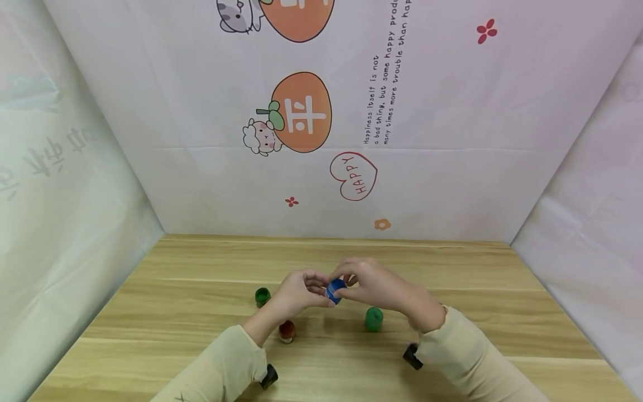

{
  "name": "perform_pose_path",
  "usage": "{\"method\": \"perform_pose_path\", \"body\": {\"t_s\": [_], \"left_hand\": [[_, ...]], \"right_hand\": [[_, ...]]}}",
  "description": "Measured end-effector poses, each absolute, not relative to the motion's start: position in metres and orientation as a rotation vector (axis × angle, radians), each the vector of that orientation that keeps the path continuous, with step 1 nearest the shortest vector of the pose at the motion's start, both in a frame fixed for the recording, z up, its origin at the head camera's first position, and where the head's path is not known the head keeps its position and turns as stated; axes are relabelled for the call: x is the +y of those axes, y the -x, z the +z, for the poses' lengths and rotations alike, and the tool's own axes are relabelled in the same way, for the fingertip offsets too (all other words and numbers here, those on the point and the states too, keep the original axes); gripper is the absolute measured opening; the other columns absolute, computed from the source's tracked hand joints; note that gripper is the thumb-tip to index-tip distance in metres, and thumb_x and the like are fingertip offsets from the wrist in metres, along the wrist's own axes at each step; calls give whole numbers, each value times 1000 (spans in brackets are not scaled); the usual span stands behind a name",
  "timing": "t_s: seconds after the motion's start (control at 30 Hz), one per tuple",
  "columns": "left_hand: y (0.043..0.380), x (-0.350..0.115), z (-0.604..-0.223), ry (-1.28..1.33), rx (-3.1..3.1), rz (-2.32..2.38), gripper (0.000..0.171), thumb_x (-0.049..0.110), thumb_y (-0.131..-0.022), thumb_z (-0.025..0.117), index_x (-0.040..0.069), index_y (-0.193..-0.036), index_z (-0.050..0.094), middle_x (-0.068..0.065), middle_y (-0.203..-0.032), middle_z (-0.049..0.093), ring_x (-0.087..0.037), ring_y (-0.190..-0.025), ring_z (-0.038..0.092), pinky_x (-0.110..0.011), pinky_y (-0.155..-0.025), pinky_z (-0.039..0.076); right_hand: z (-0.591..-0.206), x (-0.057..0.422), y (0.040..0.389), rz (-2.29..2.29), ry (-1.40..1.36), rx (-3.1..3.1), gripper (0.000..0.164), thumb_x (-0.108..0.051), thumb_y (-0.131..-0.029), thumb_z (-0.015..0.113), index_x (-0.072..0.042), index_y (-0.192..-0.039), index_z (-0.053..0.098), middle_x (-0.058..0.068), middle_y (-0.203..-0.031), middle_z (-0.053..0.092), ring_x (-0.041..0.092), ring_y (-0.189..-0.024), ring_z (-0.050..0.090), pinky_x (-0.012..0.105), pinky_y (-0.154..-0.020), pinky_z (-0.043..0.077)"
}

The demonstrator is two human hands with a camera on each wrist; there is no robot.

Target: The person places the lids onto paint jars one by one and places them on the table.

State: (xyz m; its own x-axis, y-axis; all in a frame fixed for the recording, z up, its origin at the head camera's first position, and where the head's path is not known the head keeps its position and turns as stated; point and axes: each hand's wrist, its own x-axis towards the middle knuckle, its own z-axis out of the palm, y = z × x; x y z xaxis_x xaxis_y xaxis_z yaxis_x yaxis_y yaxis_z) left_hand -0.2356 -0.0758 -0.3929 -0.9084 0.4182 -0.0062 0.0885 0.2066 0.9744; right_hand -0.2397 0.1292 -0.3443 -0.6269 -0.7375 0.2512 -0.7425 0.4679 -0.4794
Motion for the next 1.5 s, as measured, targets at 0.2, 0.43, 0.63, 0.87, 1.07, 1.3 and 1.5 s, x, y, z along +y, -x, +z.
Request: {"method": "perform_pose_path", "body": {"t_s": [0.2, 0.43, 0.63, 0.87, 1.07, 1.3, 1.5], "left_hand": [[233, -74, -391, -474, 2197, 1776, 36, 11, -74, 79, 2, -106, 63, -6, -95, 67, -19, -89, 63, -32, -76, 52], [232, -73, -390, -482, 2179, 1783, 37, 10, -74, 79, 2, -106, 63, -7, -96, 67, -19, -89, 63, -32, -76, 52], [231, -74, -389, -481, 2204, 1773, 37, 11, -74, 80, 3, -107, 64, -5, -99, 66, -19, -90, 62, -32, -76, 52], [232, -73, -390, -477, 2216, 1769, 38, 8, -73, 80, 3, -107, 64, -7, -97, 66, -19, -89, 63, -32, -76, 52], [233, -73, -394, -485, 2221, 1758, 37, 4, -73, 78, 1, -108, 64, -7, -99, 66, -20, -88, 63, -32, -75, 52], [231, -72, -390, -474, 2217, 1767, 35, 9, -73, 80, 2, -104, 64, -6, -96, 66, -19, -87, 63, -32, -75, 52], [229, -73, -391, -483, 2210, 1791, 33, 11, -72, 81, 3, -99, 65, -5, -92, 67, -19, -85, 63, -31, -74, 52]], "right_hand": [[-347, 127, 237, 747, -1240, -2670, 23, -29, -86, 68, -11, -102, 69, -9, -85, 60, 2, -69, 53, 19, -59, 48], [-349, 124, 235, 551, -1177, -2614, 28, -37, -87, 65, -12, -99, 69, -8, -74, 54, 2, -59, 45, 16, -49, 41], [-345, 134, 237, 710, -1335, -2648, 33, -28, -83, 71, -13, -112, 66, -5, -101, 62, 5, -85, 57, 23, -70, 51], [-341, 141, 239, 802, -1579, -2587, 36, -2, -81, 70, -8, -116, 64, -2, -113, 59, 10, -100, 57, 25, -78, 51], [-344, 141, 238, 797, -1499, -2645, 33, -15, -84, 71, -9, -116, 65, -3, -103, 59, 7, -85, 59, 22, -72, 51], [-348, 137, 235, 719, -1335, -2666, 32, -31, -88, 65, -12, -115, 64, -10, -81, 55, 2, -65, 51, 17, -57, 46], [-350, 134, 234, 609, -1277, -2662, 39, -44, -86, 63, -15, -113, 64, -10, -78, 53, 2, -61, 47, 18, -52, 42]]}}
